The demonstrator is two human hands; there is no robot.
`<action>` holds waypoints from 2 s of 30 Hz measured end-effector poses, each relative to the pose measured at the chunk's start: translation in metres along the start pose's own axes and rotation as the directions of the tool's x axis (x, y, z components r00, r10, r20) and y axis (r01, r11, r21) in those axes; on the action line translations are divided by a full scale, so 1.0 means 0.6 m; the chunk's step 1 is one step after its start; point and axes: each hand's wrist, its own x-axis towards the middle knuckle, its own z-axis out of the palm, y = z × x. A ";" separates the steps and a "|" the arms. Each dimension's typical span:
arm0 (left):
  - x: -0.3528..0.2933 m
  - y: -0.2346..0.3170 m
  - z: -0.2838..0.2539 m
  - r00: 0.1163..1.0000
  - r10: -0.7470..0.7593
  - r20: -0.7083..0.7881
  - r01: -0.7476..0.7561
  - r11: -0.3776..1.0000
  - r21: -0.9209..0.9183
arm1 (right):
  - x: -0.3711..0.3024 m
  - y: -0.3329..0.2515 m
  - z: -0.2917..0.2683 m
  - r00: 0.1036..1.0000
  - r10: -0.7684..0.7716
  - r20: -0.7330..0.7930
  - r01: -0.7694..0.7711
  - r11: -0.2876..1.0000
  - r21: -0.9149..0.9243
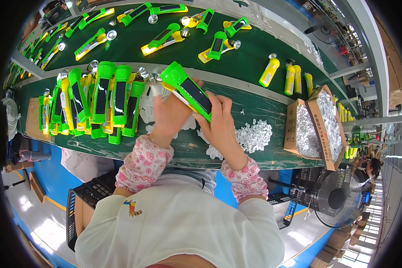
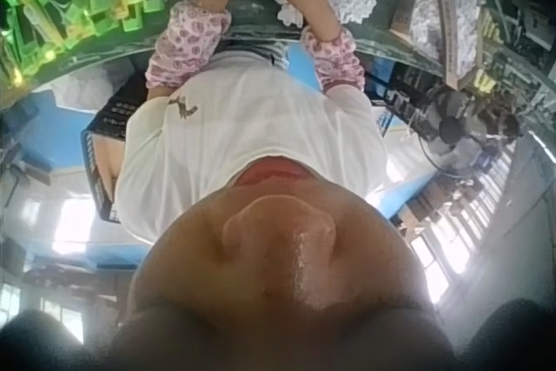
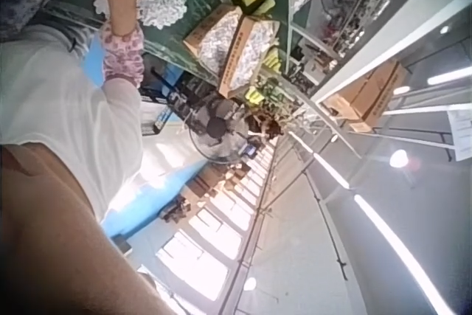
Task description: Assemble solar flashlights by attaching small white plastic components to the green and yellow flashlight bodies.
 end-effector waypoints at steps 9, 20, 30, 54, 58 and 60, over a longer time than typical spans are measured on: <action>0.001 -0.034 0.033 0.936 0.213 -0.280 -0.094 0.919 0.383 | 0.018 0.019 -0.034 0.995 0.083 0.062 -0.092 0.982 0.166; 0.001 -0.029 0.060 0.849 0.353 -0.392 -0.099 0.836 0.540 | 0.011 0.014 0.001 0.985 0.149 0.088 -0.173 0.873 0.456; -0.002 -0.026 0.037 0.874 0.385 -0.296 -0.145 0.788 0.598 | 0.005 -0.017 0.033 0.992 0.125 -0.006 -0.117 0.941 0.318; 0.008 0.025 0.051 0.960 0.207 -0.191 -0.039 0.768 0.640 | -0.027 -0.009 0.015 0.996 -0.057 -0.075 0.081 0.919 0.387; -0.017 -0.008 0.030 0.894 0.046 -0.445 0.196 0.854 0.482 | -0.021 -0.010 0.006 0.977 -0.213 0.008 0.212 0.976 0.057; -0.025 0.017 0.023 0.880 0.060 -0.472 0.217 0.832 0.511 | -0.014 0.009 -0.023 0.980 -0.198 0.030 0.177 0.927 0.329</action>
